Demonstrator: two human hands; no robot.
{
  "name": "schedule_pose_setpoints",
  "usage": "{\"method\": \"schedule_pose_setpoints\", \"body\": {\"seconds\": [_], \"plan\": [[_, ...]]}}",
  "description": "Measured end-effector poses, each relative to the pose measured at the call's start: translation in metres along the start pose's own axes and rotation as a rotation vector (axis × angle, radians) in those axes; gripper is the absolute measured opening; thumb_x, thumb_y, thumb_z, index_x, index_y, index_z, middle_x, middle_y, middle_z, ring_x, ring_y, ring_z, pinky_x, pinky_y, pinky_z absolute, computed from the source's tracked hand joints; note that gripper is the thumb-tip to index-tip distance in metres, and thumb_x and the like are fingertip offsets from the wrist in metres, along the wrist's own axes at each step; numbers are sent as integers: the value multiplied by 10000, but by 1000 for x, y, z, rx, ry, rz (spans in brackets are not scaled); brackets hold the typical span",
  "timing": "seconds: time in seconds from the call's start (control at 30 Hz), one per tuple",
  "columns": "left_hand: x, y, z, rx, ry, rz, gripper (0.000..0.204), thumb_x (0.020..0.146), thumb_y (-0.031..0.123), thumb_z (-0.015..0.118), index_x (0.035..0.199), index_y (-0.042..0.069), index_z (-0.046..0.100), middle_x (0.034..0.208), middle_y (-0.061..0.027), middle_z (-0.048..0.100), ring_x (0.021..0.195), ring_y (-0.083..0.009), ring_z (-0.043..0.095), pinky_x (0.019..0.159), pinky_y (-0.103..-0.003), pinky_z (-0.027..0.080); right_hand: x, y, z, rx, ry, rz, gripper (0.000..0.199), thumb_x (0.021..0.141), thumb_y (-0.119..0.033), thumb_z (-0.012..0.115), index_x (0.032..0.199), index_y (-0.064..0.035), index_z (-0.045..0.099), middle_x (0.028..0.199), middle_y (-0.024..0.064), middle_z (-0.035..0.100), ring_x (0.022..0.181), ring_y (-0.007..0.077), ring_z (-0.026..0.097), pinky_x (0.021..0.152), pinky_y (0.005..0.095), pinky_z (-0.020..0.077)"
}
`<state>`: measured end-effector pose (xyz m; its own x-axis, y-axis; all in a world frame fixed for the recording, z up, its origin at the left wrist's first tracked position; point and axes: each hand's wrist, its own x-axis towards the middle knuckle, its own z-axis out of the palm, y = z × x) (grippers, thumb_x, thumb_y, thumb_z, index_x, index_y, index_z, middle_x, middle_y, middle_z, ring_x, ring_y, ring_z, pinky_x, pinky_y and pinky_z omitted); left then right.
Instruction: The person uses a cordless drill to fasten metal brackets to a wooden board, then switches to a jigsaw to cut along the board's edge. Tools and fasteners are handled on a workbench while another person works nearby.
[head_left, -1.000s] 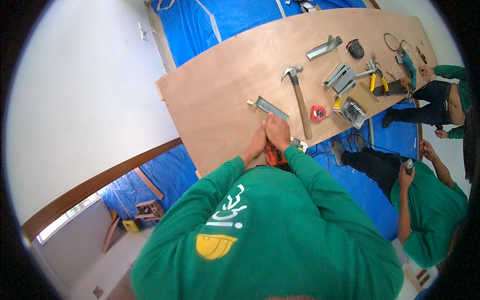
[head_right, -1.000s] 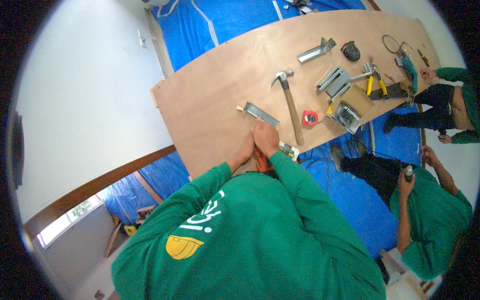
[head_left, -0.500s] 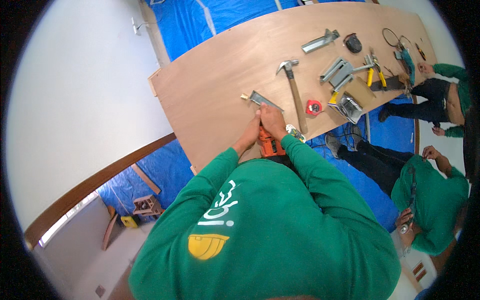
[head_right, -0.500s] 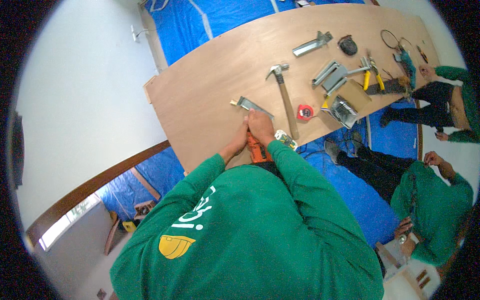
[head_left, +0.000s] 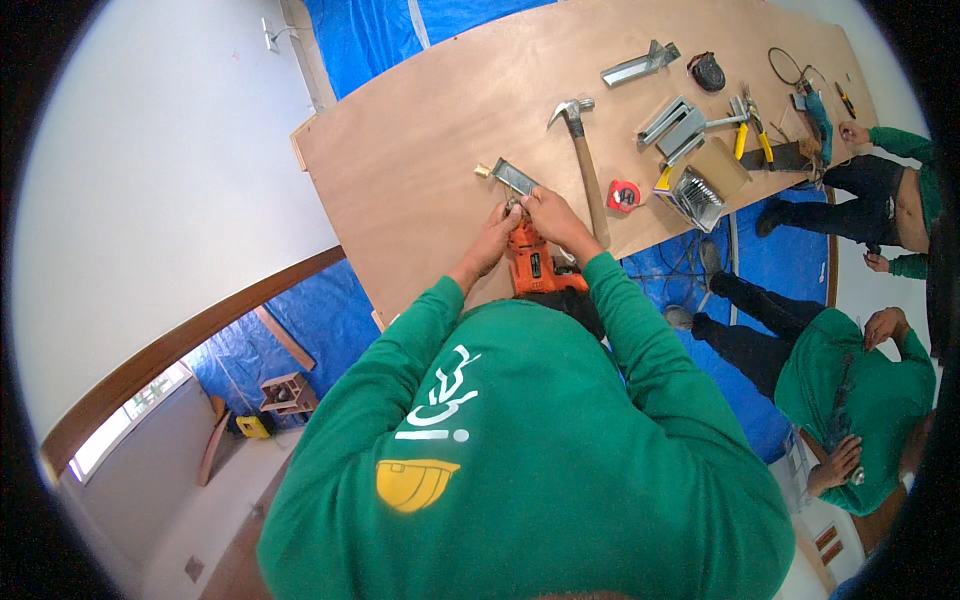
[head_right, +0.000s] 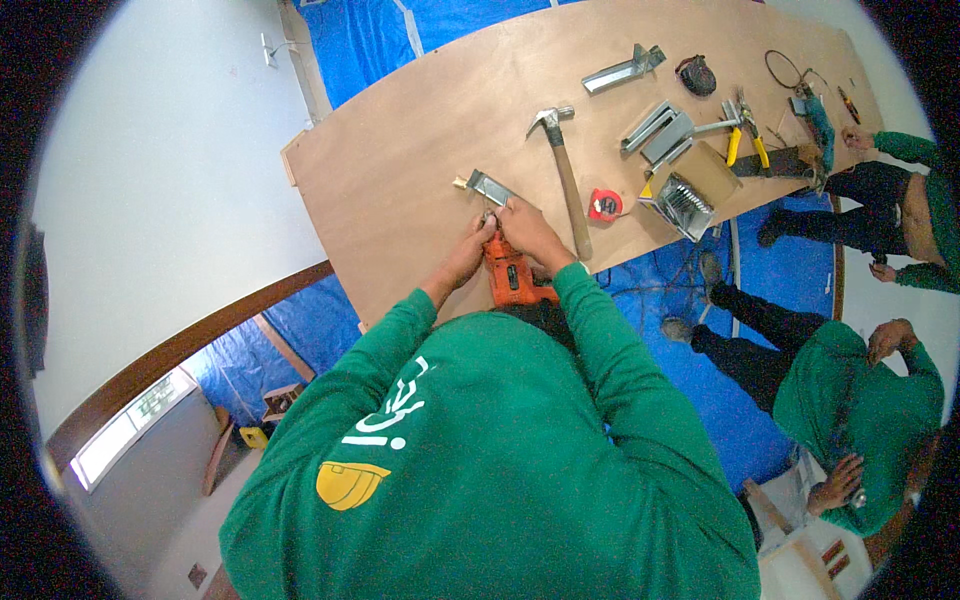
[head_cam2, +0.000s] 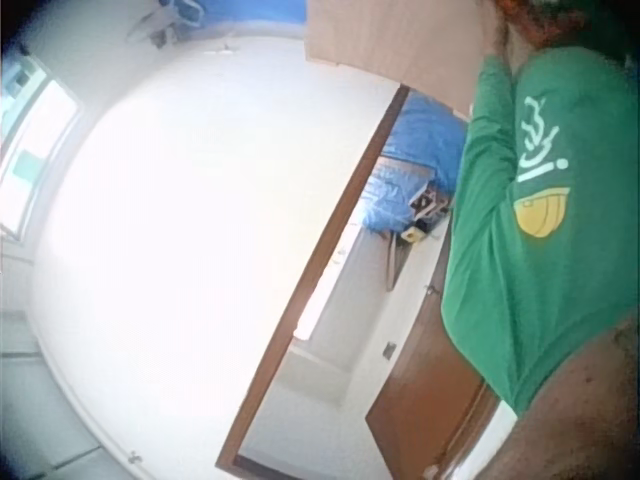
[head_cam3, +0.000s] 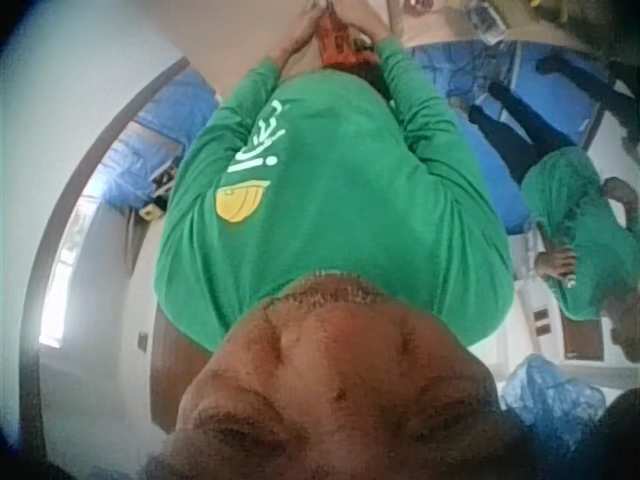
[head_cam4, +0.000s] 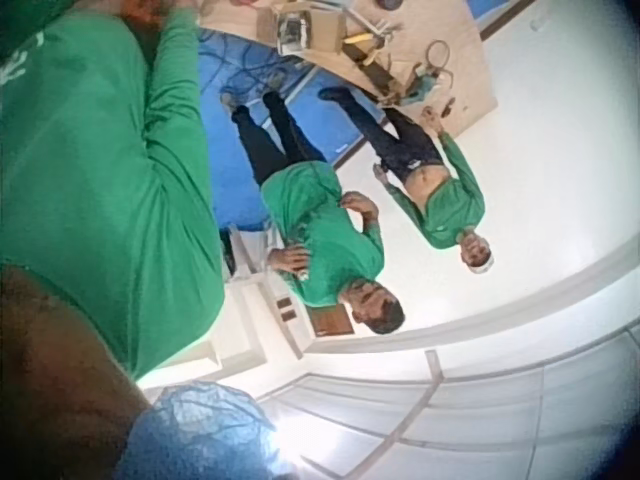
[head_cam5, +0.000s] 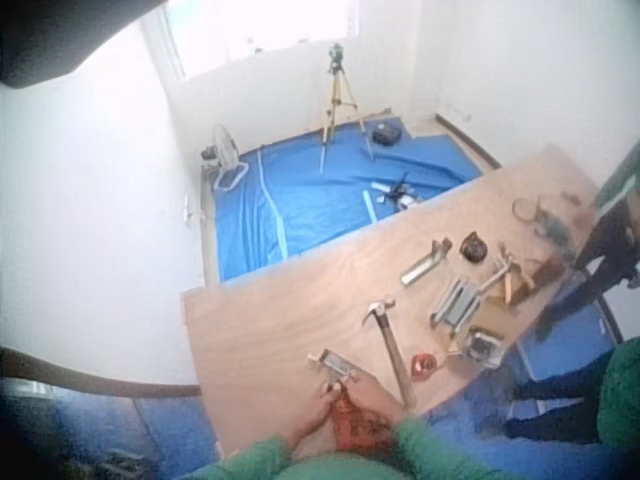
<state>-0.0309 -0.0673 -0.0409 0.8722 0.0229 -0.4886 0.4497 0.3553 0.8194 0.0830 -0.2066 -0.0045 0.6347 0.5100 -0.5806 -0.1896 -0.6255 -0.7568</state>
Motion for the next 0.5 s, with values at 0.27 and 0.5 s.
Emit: {"method": "schedule_pose_setpoints", "body": {"seconds": [0.27,0.5], "plan": [[-9,7,0,-141,104,-90,458,1111,281,640,1394,-65,541,1312,-145,670,1216,-212,645,1056,-365,531,-6,1,16,199,13,200,387,1042,-293,508,1032,60,667,1001,316,723,969,483,712,902,571,542],[3,-9,-15,-182,65,-148,364,1115,272,629,1338,-13,591,1231,-99,689,1169,-193,657,1045,-357,532,-5,31,6,238,202,55,269,1113,-286,509,998,-63,606,778,5,567,660,117,542,625,296,492]]}}
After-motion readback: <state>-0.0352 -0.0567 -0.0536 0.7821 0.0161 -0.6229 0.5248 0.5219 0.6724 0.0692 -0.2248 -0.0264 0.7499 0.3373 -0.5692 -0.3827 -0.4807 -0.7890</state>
